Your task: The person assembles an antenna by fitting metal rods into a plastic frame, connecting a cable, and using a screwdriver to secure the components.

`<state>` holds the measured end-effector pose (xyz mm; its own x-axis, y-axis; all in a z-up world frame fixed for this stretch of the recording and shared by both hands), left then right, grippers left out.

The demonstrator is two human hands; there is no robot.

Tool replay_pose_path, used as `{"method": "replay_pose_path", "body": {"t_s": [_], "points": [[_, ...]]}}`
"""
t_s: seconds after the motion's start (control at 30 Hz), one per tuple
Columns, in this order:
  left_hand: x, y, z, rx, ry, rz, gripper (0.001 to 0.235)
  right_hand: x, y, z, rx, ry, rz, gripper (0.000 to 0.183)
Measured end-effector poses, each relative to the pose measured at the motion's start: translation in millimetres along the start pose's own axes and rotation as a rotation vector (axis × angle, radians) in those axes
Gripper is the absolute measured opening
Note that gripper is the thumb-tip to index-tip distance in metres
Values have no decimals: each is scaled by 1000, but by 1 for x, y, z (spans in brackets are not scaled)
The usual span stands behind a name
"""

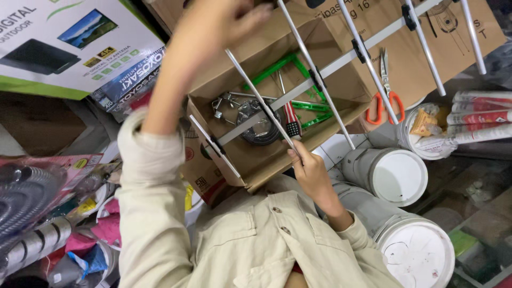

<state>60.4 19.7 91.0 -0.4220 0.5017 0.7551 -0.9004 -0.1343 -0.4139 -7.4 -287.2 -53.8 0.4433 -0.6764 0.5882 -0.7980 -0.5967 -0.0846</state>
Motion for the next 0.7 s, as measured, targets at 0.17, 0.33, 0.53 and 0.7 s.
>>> {"method": "replay_pose_path", "body": {"t_s": [0.17, 0.33, 0.53, 0.7], "points": [[-88, 140, -11, 280, -286, -655, 77, 3, -7, 3, -49, 5, -9, 27], [-113, 162, -1, 209, 31, -407, 50, 3, -13, 4, -56, 19, -5, 27], [-116, 161, 0, 232, -18, -472, 41, 4, -12, 9, 42, 57, 37, 27], [-114, 157, 2, 237, -16, -398, 39, 5, -11, 1, 240, 47, 145, 25]]}}
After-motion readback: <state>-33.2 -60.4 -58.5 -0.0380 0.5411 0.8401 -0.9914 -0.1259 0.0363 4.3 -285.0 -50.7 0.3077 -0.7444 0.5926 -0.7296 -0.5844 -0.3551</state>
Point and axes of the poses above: each hand's wrist, its own y-axis away from the middle knuckle, its own x-axis out of the back of the hand, z = x × y, the point moved 6 cm from there along -y, towards the middle knuckle, and after that the axes turned 7 degrees about z, right-handed, at the moved point
